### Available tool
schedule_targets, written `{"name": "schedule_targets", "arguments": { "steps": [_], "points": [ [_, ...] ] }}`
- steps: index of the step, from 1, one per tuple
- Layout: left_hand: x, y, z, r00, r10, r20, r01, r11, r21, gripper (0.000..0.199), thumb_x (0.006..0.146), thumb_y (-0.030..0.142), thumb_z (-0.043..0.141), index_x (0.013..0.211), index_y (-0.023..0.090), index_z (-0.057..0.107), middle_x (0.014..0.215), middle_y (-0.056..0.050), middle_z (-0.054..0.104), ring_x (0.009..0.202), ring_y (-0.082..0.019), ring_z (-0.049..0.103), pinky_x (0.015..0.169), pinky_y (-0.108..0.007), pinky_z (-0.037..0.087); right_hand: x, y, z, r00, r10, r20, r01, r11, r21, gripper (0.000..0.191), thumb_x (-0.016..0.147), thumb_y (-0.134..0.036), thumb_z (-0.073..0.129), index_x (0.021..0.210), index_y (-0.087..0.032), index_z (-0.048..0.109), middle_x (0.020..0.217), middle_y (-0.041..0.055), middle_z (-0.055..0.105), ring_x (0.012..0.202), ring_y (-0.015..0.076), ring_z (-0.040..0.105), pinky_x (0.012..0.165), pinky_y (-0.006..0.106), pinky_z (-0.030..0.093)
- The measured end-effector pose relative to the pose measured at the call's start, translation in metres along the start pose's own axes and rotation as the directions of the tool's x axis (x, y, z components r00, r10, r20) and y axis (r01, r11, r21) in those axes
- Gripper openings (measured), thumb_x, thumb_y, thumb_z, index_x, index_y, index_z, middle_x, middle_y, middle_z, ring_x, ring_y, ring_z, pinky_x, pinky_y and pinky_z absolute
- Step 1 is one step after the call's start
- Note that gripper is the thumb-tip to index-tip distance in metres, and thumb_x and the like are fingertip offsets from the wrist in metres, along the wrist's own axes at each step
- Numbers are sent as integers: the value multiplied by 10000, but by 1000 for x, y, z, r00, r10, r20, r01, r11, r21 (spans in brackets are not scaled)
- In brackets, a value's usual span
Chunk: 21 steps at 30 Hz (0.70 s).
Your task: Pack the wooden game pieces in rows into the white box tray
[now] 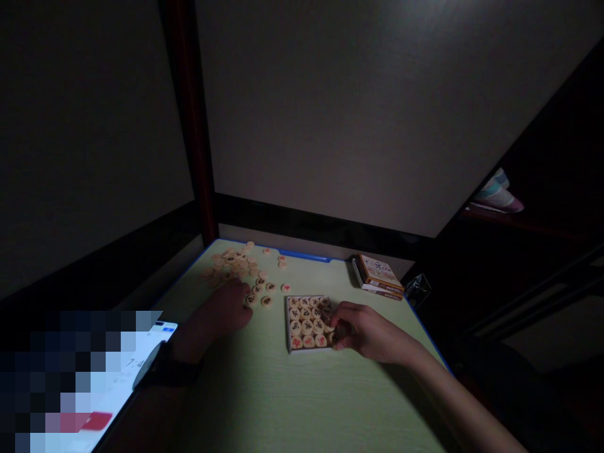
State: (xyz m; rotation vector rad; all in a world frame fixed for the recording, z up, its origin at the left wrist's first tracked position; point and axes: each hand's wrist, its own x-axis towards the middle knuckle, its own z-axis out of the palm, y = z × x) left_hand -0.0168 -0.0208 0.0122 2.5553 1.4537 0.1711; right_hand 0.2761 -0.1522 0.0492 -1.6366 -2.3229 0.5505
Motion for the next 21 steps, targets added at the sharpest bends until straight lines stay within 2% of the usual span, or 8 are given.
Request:
{"name": "schedule_targets", "arguments": {
  "steps": [4, 12, 18, 21],
  "points": [
    [0, 2, -2, 1000, -17, 14, 17, 1000, -19, 301, 733, 122, 554, 993, 108, 704, 1103, -166, 682, 1053, -283, 642, 958, -366, 480, 1, 4, -2, 999, 10, 30, -10, 1000, -8, 215, 737, -180, 820, 927, -176, 721, 843, 25, 656, 731, 157, 595, 654, 239, 425],
    [-1, 4, -5, 1000, -14, 0, 14, 1000, -6, 270, 731, 133, 552, 951, 115, 708, 1059, -161, 694, 1043, -294, 643, 951, -388, 484, 2, 13, -2, 1000, -6, 16, 5, 998, 60, 186, 784, -230, 781, 953, -160, 748, 778, 23, 675, 673, 141, 605, 620, 239, 441],
    [-3, 3, -2, 1000, -16, -9, 16, 999, -32, 353, 706, 128, 563, 1033, 107, 695, 1107, -166, 681, 1066, -285, 636, 968, -385, 477, -3, 15, -16, 999, 15, -42, -12, 996, 87, 229, 871, -380, 691, 930, -163, 734, 706, 13, 651, 605, 133, 563, 560, 246, 434],
    [-5, 4, -2, 1000, -2, -5, 2, 998, -63, 357, 699, 112, 561, 1033, 123, 687, 1122, -151, 680, 1082, -276, 624, 983, -384, 470, 2, 9, -22, 999, -23, -38, 25, 997, 69, 244, 915, -381, 629, 912, -162, 737, 741, 39, 686, 631, 147, 592, 587, 257, 453]
  ]
}}
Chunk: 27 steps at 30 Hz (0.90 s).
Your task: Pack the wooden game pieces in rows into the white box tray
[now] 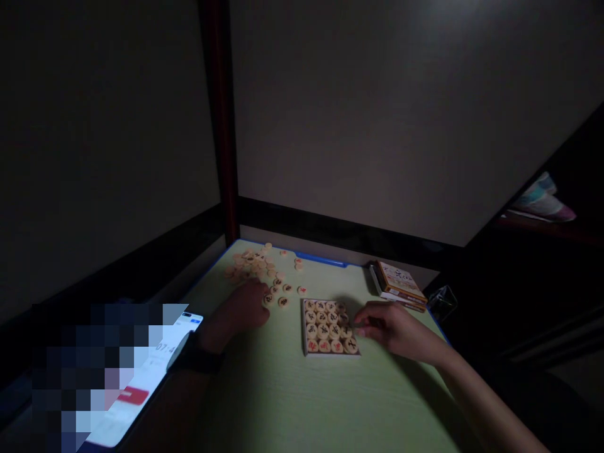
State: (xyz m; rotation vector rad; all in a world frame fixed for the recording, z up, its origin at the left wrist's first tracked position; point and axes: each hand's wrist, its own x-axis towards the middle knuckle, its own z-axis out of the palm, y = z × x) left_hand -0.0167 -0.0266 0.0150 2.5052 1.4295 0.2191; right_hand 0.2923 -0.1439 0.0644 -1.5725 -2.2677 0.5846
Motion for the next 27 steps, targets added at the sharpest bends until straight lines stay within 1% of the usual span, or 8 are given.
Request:
{"name": "schedule_targets", "arguments": {
  "steps": [2, 4, 8, 11, 15, 19, 24, 27],
  "points": [
    [-1, 0, 0, 1000, 5, -13, -5, 1000, -23, 378, 702, 111, 570, 1065, 138, 672, 1140, -137, 678, 1095, -266, 614, 994, -378, 462, 12, -6, 1, 999, -51, 14, 51, 999, 9, 215, 930, -326, 601, 931, -165, 745, 832, 65, 730, 706, 161, 641, 654, 265, 481],
    [-1, -1, 2, 999, 9, -46, -11, 999, -48, 384, 729, 136, 582, 1106, 149, 651, 1145, -129, 677, 1088, -257, 613, 984, -371, 463, 32, -13, 5, 994, -109, 19, 109, 994, 7, 180, 921, -245, 591, 933, -164, 752, 881, 75, 748, 755, 164, 664, 699, 262, 489],
    [2, -5, 7, 995, 4, -96, -10, 998, -57, 244, 807, 215, 570, 1028, 151, 652, 1066, -121, 682, 1012, -243, 625, 929, -359, 473, 90, -21, 19, 972, -228, 46, 232, 969, -84, 193, 829, -75, 594, 884, -158, 760, 824, 49, 748, 740, 152, 657, 703, 241, 467],
    [4, -6, 8, 997, 14, -75, -16, 999, -37, 171, 846, 241, 540, 932, 146, 654, 1024, -123, 672, 983, -243, 621, 908, -357, 472, 135, -23, 32, 966, -239, 98, 252, 956, -148, 268, 768, -8, 594, 912, -154, 766, 860, 48, 760, 775, 160, 669, 731, 242, 466],
    [4, -7, 5, 998, -7, -60, 5, 999, -33, 160, 822, 170, 523, 919, 152, 648, 995, -119, 666, 978, -243, 619, 905, -362, 472, 177, -28, 49, 959, -249, 137, 272, 943, -190, 316, 797, -28, 590, 1022, -171, 760, 960, 56, 775, 907, 177, 694, 812, 246, 468],
    [4, -7, 4, 998, -21, -56, 19, 999, -38, 158, 811, 166, 530, 915, 150, 648, 995, -126, 668, 966, -243, 621, 893, -361, 477, 195, -36, 60, 956, -217, 198, 270, 915, -299, 253, 838, -124, 603, 1029, -190, 756, 1022, 75, 772, 982, 215, 696, 824, 262, 467],
    [5, -8, 11, 996, -29, -87, 25, 998, -49, 173, 798, 180, 564, 936, 136, 659, 1054, -147, 664, 1005, -261, 625, 923, -366, 478, 196, -51, 61, 955, -161, 249, 261, 854, -449, 215, 862, -153, 568, 986, -189, 740, 1024, 98, 760, 999, 235, 685, 802, 268, 458],
    [6, -9, 15, 994, -29, -106, 25, 999, -44, 177, 803, 195, 573, 944, 133, 660, 1062, -156, 663, 1031, -276, 622, 937, -376, 477, 197, -59, 62, 958, -115, 262, 239, 826, -511, 231, 905, -178, 526, 1044, -146, 708, 1024, 143, 747, 966, 242, 684, 781, 278, 456]
  ]
}}
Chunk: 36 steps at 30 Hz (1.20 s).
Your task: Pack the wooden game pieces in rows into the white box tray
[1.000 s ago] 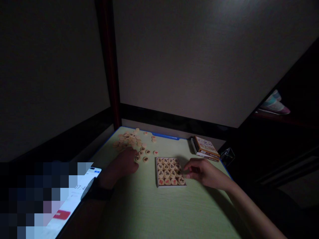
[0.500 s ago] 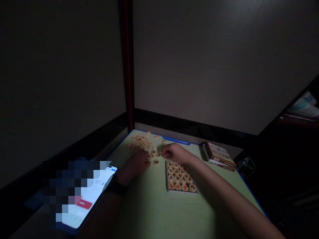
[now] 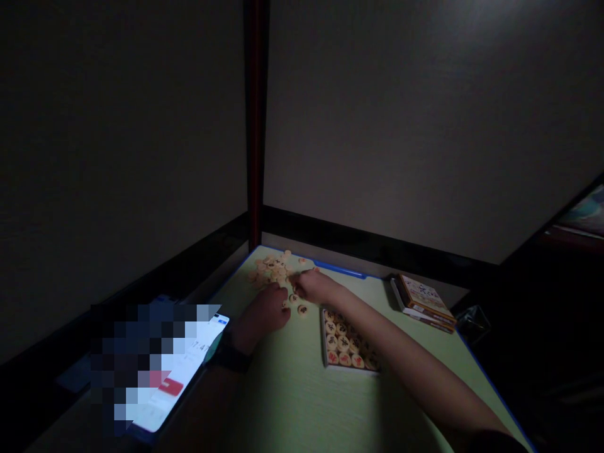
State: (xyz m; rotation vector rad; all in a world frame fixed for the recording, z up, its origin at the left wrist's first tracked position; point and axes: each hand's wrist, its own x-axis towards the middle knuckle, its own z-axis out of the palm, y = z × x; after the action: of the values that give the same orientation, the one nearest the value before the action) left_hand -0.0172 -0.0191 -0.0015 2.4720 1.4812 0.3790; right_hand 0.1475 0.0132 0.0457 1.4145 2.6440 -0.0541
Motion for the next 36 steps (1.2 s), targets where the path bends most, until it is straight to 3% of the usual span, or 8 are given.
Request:
{"name": "schedule_targets", "arguments": {
  "steps": [6, 10, 14, 17, 22, 28, 33, 36],
  "points": [
    [-3, 5, -8, 1000, -7, 28, 6, 1000, 8, 186, 809, 171, 553, 952, 115, 658, 1066, -162, 658, 1055, -265, 626, 960, -348, 466, -18, -2, -13, 997, 2, -80, 1, 999, 38, 219, 927, -178, 510, 1078, -111, 654, 1007, 161, 720, 892, 214, 663, 738, 262, 434],
    [-3, 6, -14, 999, -22, 48, 21, 1000, 20, 198, 789, 168, 564, 952, 112, 663, 1077, -157, 666, 1048, -261, 629, 945, -343, 474, -81, 4, -27, 978, -4, -207, 37, 987, 156, 182, 911, -168, 552, 1059, -138, 655, 961, 105, 694, 825, 179, 631, 725, 252, 420],
    [0, 5, -12, 998, -28, 48, 26, 998, 53, 224, 760, 176, 578, 952, 109, 670, 1073, -168, 673, 1033, -274, 636, 924, -363, 488, -151, 4, -23, 993, -18, -117, 54, 947, 316, 139, 886, -158, 589, 984, -175, 687, 868, 49, 686, 760, 156, 612, 699, 242, 423],
    [2, 6, -11, 998, -31, 58, 26, 997, 78, 247, 750, 188, 584, 975, 125, 667, 1069, -154, 679, 1009, -276, 642, 896, -366, 500, -178, -1, -11, 999, 24, -36, -10, 938, 346, 143, 856, -122, 599, 952, -175, 692, 865, 43, 685, 742, 154, 606, 672, 243, 417],
    [3, 10, -15, 994, -34, 104, 21, 992, 121, 285, 772, 188, 568, 1034, 115, 655, 1108, -163, 676, 1054, -282, 630, 943, -369, 482, -184, -5, 6, 999, 43, 13, -45, 937, 345, 114, 874, -135, 606, 937, -172, 695, 905, 60, 704, 801, 174, 627, 701, 257, 429],
    [4, 9, -16, 992, -13, 125, -3, 992, 129, 272, 766, 176, 573, 1011, 103, 663, 1115, -182, 678, 1074, -303, 629, 958, -395, 480, -181, 2, 9, 1000, 3, 25, -13, 910, 415, 151, 828, -55, 654, 841, -189, 722, 850, 33, 712, 812, 166, 641, 699, 243, 428],
    [5, 4, -21, 986, -4, 164, -5, 998, 58, 336, 709, 214, 645, 1036, 139, 664, 1082, -134, 681, 1008, -281, 644, 881, -369, 505, -185, 7, 10, 994, -35, -103, 79, 887, 455, 198, 861, -53, 602, 872, -196, 738, 853, 40, 715, 803, 162, 640, 712, 247, 438],
    [3, 7, -24, 997, 26, 75, -27, 1000, 1, 317, 706, 230, 672, 1017, 171, 668, 1061, -94, 678, 993, -257, 641, 871, -355, 501, -182, 12, 10, 982, -25, -188, 107, 891, 441, 218, 899, -78, 556, 851, -194, 735, 812, 43, 707, 759, 158, 628, 702, 249, 436]
  ]
}}
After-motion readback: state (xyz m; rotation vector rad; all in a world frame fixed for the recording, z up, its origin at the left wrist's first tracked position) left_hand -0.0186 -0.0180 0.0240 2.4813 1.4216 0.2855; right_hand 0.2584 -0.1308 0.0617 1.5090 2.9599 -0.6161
